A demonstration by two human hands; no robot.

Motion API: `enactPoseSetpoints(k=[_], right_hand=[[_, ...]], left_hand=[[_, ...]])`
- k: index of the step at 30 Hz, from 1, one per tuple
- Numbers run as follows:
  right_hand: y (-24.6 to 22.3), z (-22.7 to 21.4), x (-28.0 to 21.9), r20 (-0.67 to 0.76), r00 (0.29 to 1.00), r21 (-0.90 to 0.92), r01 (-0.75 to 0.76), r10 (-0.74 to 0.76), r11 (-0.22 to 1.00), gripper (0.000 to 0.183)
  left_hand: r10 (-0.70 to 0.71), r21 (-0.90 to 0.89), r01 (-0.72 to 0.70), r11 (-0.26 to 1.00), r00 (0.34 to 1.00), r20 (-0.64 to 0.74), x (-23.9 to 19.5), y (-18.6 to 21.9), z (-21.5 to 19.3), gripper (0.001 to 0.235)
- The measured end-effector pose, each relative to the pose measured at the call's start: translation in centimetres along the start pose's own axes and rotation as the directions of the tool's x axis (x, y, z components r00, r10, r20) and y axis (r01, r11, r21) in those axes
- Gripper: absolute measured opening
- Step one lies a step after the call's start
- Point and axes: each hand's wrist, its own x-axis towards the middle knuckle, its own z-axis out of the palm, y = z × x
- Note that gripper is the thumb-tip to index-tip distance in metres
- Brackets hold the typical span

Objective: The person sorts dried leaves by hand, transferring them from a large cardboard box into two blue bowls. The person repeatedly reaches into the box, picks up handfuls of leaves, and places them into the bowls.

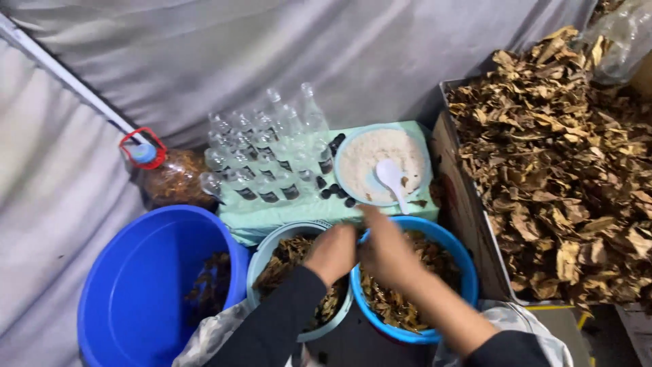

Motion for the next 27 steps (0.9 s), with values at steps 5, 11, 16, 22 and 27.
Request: enactPoseSetpoints(k=[5,11,16,22,27], right_hand=[[-4.3,6.7,-0.4,0.421,0.906,0.002,-0.052,0.046,0.999,0.109],[-5.5,9.5,-1.1,0.518,0.825,0.059,-0.300,0.227,0.952,0.101],[-0.3,11.6,-0.7,0.547,0.761,-0.200,-0.286,0.349,0.937,0.067],[2.7,11.5,-0.4,0.483,0.837,-0.227,-0.163,0.257,0.960,0.023],[0.9,11.2,0.9,0.416,0.907,-0.266,0.057,0.061,0.962,0.040]], left_hand=[[-0.154,-0.048,0.170,0.984,0.958,0.241,-7.7,-1.9,-2.5,0.026],[-0.218,-0.153,0.326,0.933,0.850,0.479,-9.2,-2.3,-4.3,0.080],[-0.243,-0.206,0.393,0.896,0.823,0.514,-7.4,-2.1,-4.4,0.093],[-0.271,-0.104,0.307,0.946,0.926,0.264,-6.5,-4.3,-2.4,0.056],[-0.209,0.051,0.203,0.978,0.963,0.168,-6.6,-4.7,-3.4,0.049]])
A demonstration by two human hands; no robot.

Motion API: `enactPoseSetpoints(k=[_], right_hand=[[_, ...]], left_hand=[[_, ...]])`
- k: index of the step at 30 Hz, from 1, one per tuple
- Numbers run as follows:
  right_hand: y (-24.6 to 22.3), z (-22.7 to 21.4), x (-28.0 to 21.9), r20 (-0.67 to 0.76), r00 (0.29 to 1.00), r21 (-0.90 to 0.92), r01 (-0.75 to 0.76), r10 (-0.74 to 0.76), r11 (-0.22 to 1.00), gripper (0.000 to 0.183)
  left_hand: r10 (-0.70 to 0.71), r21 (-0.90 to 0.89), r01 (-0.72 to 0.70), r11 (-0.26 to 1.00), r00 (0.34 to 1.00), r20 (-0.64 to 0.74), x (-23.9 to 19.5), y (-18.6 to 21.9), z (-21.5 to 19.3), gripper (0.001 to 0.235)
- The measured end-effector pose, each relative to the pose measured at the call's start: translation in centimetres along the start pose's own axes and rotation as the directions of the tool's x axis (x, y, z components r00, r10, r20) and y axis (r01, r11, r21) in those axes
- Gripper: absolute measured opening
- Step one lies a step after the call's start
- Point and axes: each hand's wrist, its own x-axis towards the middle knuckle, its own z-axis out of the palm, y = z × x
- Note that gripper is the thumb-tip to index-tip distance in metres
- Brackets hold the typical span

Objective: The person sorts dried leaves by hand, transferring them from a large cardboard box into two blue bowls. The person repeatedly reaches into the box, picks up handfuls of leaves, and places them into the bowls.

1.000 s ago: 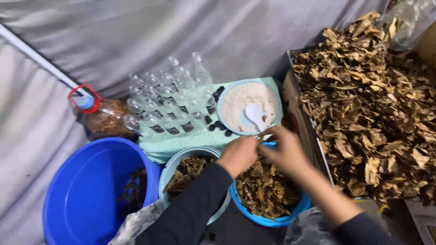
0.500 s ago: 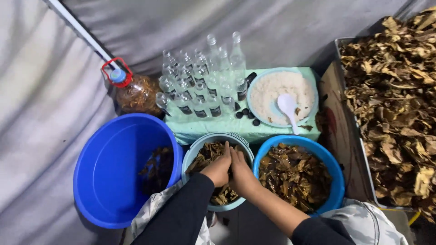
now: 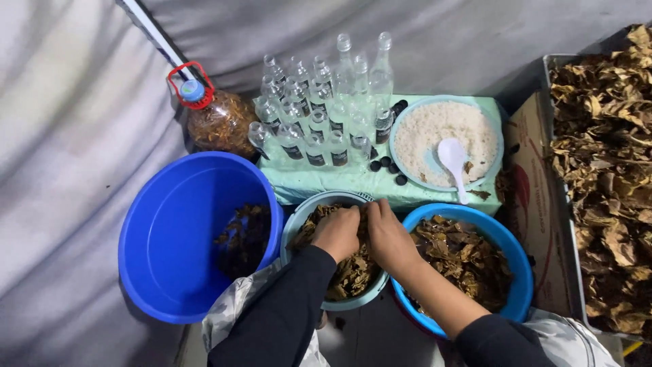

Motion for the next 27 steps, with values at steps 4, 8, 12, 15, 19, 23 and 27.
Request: enactPoseSetpoints(k=[4,8,12,15,19,23,27], right_hand=[[-2.1,-2.3,0.9,-0.033,0.997,-0.168,0.066,-0.073,0.984,0.038],[-2.4,-1.9,0.5,0.060,0.998,-0.334,0.033,-0.014,0.942,0.032],[0.6,0.1,0.3,0.073,0.993,-0.191,-0.078,0.094,0.978,0.024],[0.4,-0.8,0.5,0.136,0.980,-0.241,-0.110,0.146,0.964,0.024],[-0.2,-1.3,0.8,0.135,0.983,-0.196,-0.100,0.128,0.975,0.022],[0.6,0.2,0.5,0.170,0.976,-0.196,-0.099,0.133,0.976,0.021],[-0.6,-1.6,0.4,0.194,0.961,-0.139,-0.171,0.196,0.975,0.019]], left_hand=[[-0.069,-0.075,0.071,0.995,0.997,0.029,-1.0,1.2,-2.3,0.054],[-0.039,0.015,0.039,0.999,0.999,-0.024,-0.6,1.5,-1.8,0.047],[0.075,0.030,-0.074,0.997,0.995,-0.061,-0.4,2.0,-1.9,0.041],[0.075,0.027,-0.075,0.997,0.997,-0.001,-0.6,2.4,-2.3,0.041],[0.093,0.069,-0.092,0.993,0.996,-0.006,-0.7,1.4,-1.9,0.038],[0.090,0.093,-0.089,0.992,0.996,0.001,-0.8,1.2,-1.1,0.029],[0.102,0.079,-0.098,0.992,0.993,-0.052,-0.1,0.5,1.0,0.012]])
